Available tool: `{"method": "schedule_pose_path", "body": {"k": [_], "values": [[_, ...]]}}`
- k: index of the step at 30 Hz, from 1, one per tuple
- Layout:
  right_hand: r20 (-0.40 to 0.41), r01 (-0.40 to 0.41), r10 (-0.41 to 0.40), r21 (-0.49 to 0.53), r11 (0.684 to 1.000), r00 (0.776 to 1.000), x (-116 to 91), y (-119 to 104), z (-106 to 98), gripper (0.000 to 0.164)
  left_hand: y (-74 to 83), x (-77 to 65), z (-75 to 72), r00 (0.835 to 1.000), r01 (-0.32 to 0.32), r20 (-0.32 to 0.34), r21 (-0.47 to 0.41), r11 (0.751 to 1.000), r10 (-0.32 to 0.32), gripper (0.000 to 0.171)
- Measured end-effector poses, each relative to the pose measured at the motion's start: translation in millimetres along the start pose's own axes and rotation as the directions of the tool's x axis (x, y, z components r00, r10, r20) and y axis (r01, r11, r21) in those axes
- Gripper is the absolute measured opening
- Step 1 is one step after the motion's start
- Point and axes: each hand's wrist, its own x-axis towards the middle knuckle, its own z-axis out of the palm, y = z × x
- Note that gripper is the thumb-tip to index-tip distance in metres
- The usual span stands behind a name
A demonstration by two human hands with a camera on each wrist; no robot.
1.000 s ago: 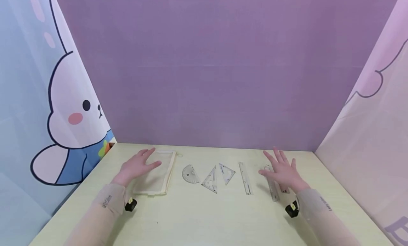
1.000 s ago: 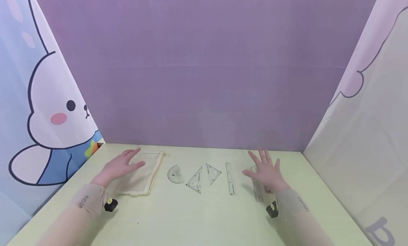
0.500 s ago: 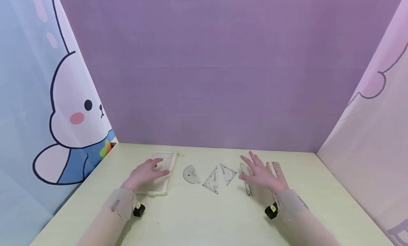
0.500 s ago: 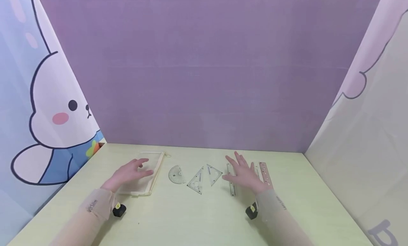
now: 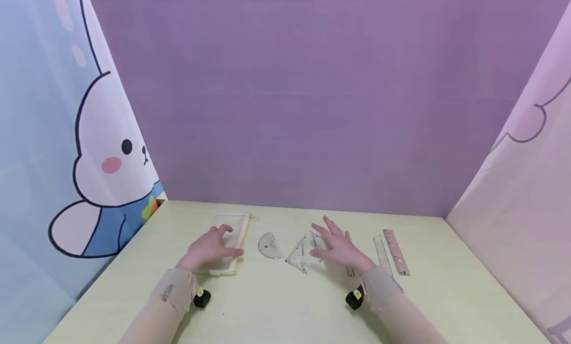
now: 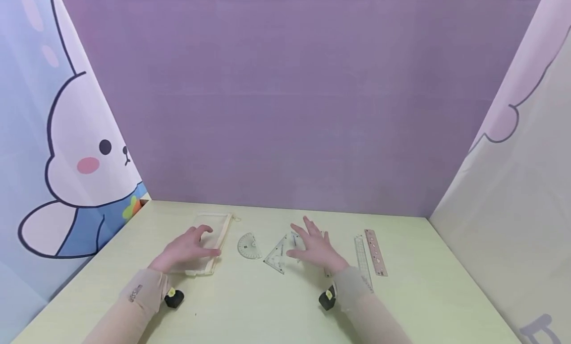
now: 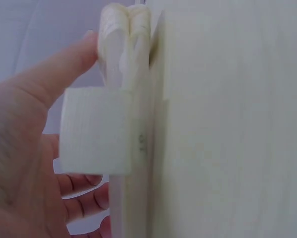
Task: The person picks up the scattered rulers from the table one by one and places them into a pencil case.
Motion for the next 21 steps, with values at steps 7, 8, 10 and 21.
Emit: {"method": "schedule_pose_path", "body": {"k": [7,8,10,21], "values": [[0.024,-0.004,0.004,0.003,1.0,1.0,11,-11,14,0.074,7.9,-0.8,3.1,1.0,-0.009,0.027,0.005,1.0,0.009,0.076],[0.024,-0.003,0.003,0.012,1.0,1.0,12,-13,15,0.073,10.0,-1.0,3.2,0.999,-0.008,0.034,-0.002,1.0,0.008,0.07],[0.037,-0.003,0.003,0.02,1.0,0.999,16,-18,17,0.072,13.2,-2.0,3.1,0.999,-0.009,0.051,-0.019,1.0,0.01,0.057],[0.118,0.032,-0.042,0.091,0.995,0.992,40,-34,24,0.077,2.9,-3.6,4.0,0.996,0.018,0.093,-0.266,0.964,0.007,0.019]]}}
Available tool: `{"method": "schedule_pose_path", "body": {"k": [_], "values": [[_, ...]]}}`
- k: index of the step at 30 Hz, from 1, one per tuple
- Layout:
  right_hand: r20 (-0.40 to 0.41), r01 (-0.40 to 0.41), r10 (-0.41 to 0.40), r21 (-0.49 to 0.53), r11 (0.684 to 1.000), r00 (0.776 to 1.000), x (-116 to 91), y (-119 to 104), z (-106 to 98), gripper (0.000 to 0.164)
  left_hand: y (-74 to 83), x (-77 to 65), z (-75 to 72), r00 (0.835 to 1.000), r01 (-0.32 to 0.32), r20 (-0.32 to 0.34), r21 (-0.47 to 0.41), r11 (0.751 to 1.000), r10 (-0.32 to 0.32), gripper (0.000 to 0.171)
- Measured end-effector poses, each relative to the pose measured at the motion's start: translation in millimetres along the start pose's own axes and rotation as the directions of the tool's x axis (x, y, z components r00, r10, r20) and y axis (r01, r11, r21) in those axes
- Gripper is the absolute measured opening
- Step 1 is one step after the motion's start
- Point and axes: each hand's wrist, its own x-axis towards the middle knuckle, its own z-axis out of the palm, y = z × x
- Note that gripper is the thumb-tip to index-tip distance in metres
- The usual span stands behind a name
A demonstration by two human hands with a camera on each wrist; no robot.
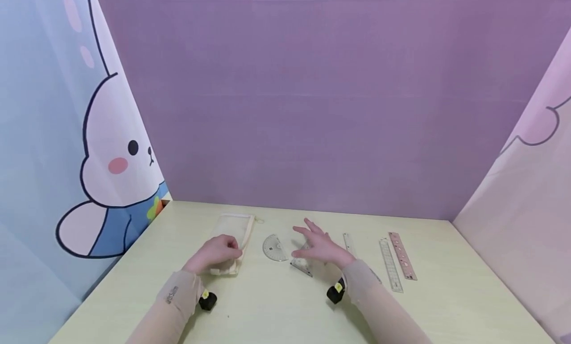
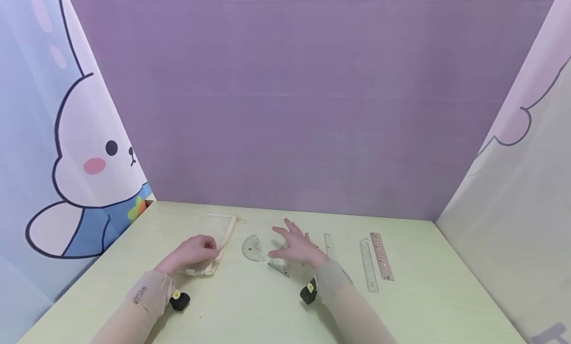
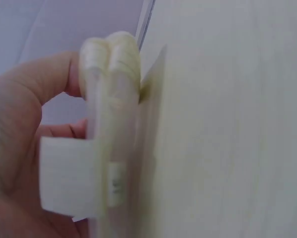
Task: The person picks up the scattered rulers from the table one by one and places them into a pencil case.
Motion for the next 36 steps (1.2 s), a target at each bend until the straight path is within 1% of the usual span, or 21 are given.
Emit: {"method": "schedule_pose_path", "body": {"k": [3,5,6,11,14,16,19,21,24,26,29,31,36], "values": [[0.023,0.023,-0.024,0.04,0.999,0.999,6,0,1,0.083,-6.5,1.6,-0.5,0.999,-0.01,0.038,-0.101,0.995,0.014,0.029],[0.032,0.036,-0.039,0.068,0.997,0.999,10,1,2,0.086,-10.8,2.3,-1.1,0.997,-0.015,0.07,-0.167,0.986,0.027,0.033],[0.032,0.042,-0.044,0.081,0.996,0.999,12,2,2,0.086,-12.8,2.8,-1.2,0.996,-0.016,0.086,-0.197,0.98,0.034,0.034],[0.025,0.062,-0.067,0.155,0.986,0.997,25,2,8,0.087,-22.2,2.8,-6.0,0.989,-0.024,0.134,-0.293,0.956,0.066,0.031],[0.041,0.07,-0.076,0.144,0.987,0.996,36,1,13,0.092,-25.2,2.9,-7.4,0.985,-0.031,0.15,-0.339,0.94,0.086,0.029],[0.068,0.072,-0.08,0.103,0.992,0.995,42,1,14,0.096,-27.0,3.6,-7.6,0.982,-0.028,0.163,-0.371,0.928,0.094,0.028],[0.114,0.068,-0.073,0.045,0.997,0.991,49,2,14,0.102,-28.3,4.6,-8.0,0.979,-0.029,0.173,-0.393,0.919,0.105,0.027],[0.146,0.047,-0.049,0.017,0.999,0.988,52,2,14,0.105,-29.2,5.2,-8.2,0.977,-0.026,0.183,-0.401,0.916,0.108,0.026],[0.18,0.006,-0.009,0.021,1.0,0.984,54,3,15,0.106,-28.1,5.0,-6.1,0.974,-0.037,0.193,-0.395,0.918,0.122,0.024],[0.202,-0.013,0.009,0.017,1.0,0.979,55,2,16,0.106,-27.2,4.6,-4.8,0.97,-0.056,0.199,-0.379,0.924,0.14,0.022],[0.22,-0.026,0.029,-0.016,1.0,0.975,56,1,20,0.103,-27.0,3.8,-3.5,0.965,-0.066,0.214,-0.371,0.926,0.154,0.021],[0.228,-0.03,0.04,-0.048,0.998,0.973,57,-1,22,0.103,-27.3,3.5,-3.2,0.963,-0.061,0.221,-0.378,0.924,0.154,0.02],[0.223,-0.046,0.064,-0.088,0.995,0.973,59,-7,27,0.101,-27.5,1.4,-3.9,0.965,-0.065,0.211,-0.393,0.917,0.159,0.021]]}}
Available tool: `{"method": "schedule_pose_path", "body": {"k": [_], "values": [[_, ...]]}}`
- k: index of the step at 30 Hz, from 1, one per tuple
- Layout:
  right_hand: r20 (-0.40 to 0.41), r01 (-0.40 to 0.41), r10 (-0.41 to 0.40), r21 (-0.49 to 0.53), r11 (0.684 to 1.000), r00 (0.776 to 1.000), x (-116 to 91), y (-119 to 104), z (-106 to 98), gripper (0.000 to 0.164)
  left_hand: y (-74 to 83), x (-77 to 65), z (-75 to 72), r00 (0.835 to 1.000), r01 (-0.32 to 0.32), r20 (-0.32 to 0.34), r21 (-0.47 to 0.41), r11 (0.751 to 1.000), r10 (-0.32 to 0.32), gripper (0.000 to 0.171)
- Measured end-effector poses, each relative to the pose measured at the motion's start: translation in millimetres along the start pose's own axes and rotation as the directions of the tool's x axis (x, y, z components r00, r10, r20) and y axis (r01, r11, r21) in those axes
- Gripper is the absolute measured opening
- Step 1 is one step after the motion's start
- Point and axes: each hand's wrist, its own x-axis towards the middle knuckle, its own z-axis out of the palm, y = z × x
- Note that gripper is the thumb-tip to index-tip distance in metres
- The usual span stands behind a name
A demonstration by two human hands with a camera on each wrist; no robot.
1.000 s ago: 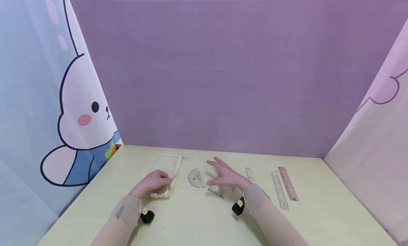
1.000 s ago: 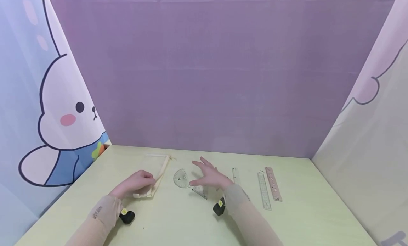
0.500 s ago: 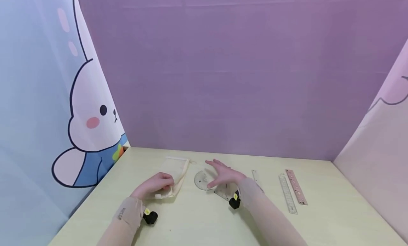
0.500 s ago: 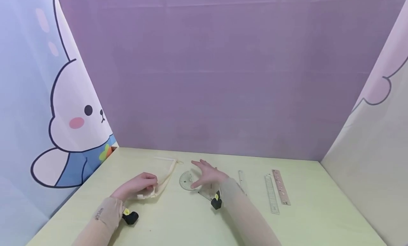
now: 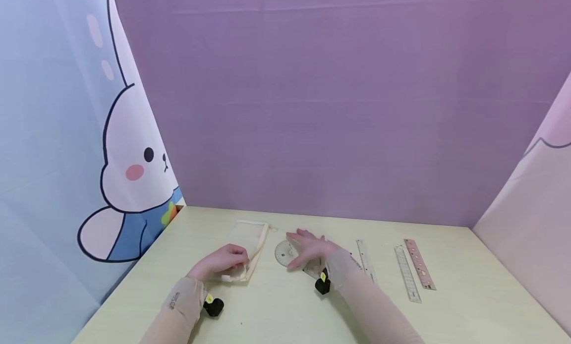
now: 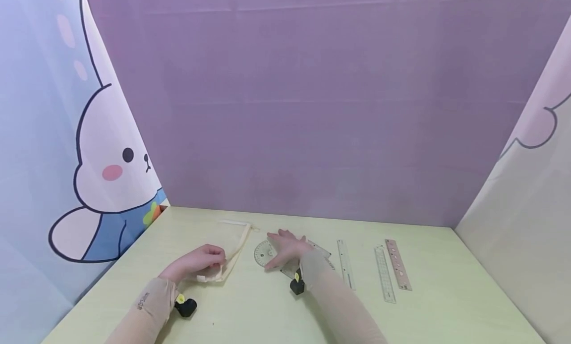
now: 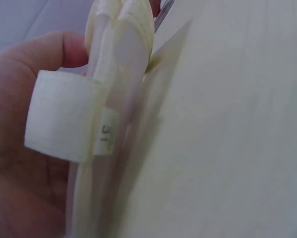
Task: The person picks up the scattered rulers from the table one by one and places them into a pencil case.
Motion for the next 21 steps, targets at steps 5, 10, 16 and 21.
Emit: {"method": "schedule_pose_path", "body": {"k": [5,10,16,21], "values": [[-0.016,-0.022,0.022,-0.04,0.999,1.0,0.1,-1.9,4.8,0.098,0.3,-1.7,1.6,1.0,-0.008,0.003,0.017,1.0,0.008,0.023],[-0.035,-0.017,0.016,-0.045,0.999,0.999,0.3,-1.6,6.7,0.095,-0.8,-1.6,1.9,1.0,-0.007,0.003,0.05,0.999,0.007,0.023],[-0.049,-0.018,0.016,-0.04,0.999,0.999,1.9,-4.4,5.2,0.092,1.0,-1.6,1.6,1.0,-0.014,0.01,0.047,0.999,0.013,0.024],[-0.055,-0.034,0.032,-0.029,0.999,0.998,4.7,-5.9,4.8,0.089,3.1,-1.2,1.7,1.0,-0.001,0.002,0.039,0.999,0.001,0.025]]}}
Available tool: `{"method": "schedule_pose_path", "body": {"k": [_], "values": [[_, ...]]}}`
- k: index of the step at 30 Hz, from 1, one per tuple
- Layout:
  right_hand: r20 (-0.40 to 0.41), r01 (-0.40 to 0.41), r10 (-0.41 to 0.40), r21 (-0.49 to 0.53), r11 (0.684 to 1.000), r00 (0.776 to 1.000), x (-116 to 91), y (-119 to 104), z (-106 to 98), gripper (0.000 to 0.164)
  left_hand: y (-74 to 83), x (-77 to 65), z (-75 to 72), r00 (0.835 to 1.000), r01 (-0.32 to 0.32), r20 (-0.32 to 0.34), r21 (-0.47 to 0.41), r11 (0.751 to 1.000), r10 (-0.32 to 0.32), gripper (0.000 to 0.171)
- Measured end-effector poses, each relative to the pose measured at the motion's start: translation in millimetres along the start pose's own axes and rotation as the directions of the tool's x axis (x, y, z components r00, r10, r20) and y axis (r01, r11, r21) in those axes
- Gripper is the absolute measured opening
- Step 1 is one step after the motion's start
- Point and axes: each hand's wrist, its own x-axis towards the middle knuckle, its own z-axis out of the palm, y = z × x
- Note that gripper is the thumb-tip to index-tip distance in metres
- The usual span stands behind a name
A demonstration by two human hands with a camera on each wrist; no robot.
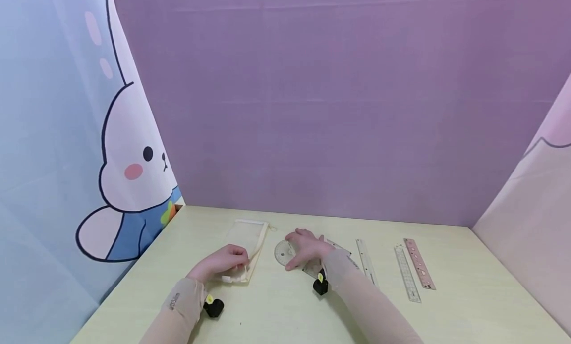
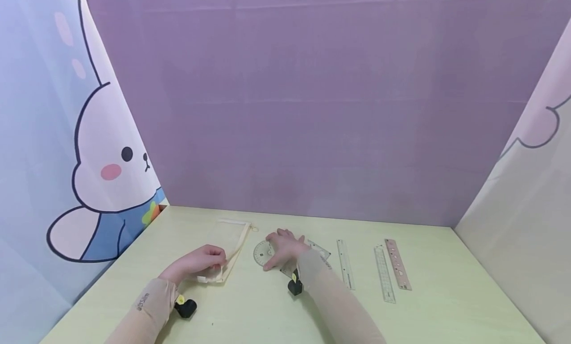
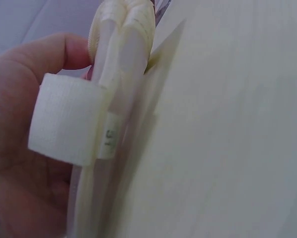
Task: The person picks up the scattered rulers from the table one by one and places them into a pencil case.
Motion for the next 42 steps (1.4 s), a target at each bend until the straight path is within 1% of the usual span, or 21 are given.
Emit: {"method": "schedule_pose_path", "body": {"k": [4,10,17,23,25,31,34,38,40,42], "values": [[-0.008,-0.003,0.003,-0.004,1.0,1.0,2,0,0,0.086,1.0,1.3,0.2,1.0,0.0,0.004,-0.009,1.0,0.0,0.026],[-0.01,-0.011,0.011,-0.003,1.0,1.0,6,-1,0,0.082,-0.5,3.2,-0.4,1.0,-0.01,0.009,0.007,1.0,0.01,0.026],[-0.009,-0.011,0.011,-0.027,1.0,1.0,11,2,4,0.08,-0.8,1.5,-1.1,0.999,-0.026,0.025,0.033,0.999,0.025,0.024],[-0.013,-0.007,0.006,-0.034,0.999,1.0,12,3,5,0.081,4.1,-0.3,1.5,1.0,-0.007,-0.014,0.037,0.999,0.008,0.025],[-0.012,-0.004,0.004,-0.03,1.0,1.0,12,3,4,0.079,5.1,-0.1,1.7,1.0,0.003,-0.017,0.045,0.999,-0.002,0.024],[0.0,-0.002,0.002,-0.024,1.0,1.0,10,5,3,0.074,2.5,2.9,0.5,1.0,0.012,0.001,0.031,0.999,-0.012,0.022],[0.011,0.004,-0.004,-0.008,1.0,1.0,8,5,2,0.072,2.1,2.9,0.3,1.0,0.01,0.0,0.028,1.0,-0.01,0.022],[0.025,0.021,-0.021,0.014,1.0,0.999,3,5,-2,0.071,0.4,2.1,0.6,1.0,0.012,-0.013,0.048,0.999,-0.012,0.022],[0.022,0.015,-0.016,0.019,1.0,1.0,-1,4,-5,0.073,-0.6,1.7,1.0,1.0,0.016,-0.018,0.06,0.998,-0.015,0.022],[0.001,-0.005,0.005,0.008,1.0,1.0,-4,5,-7,0.076,-1.3,1.5,1.0,1.0,0.018,-0.019,0.065,0.998,-0.016,0.023]]}}
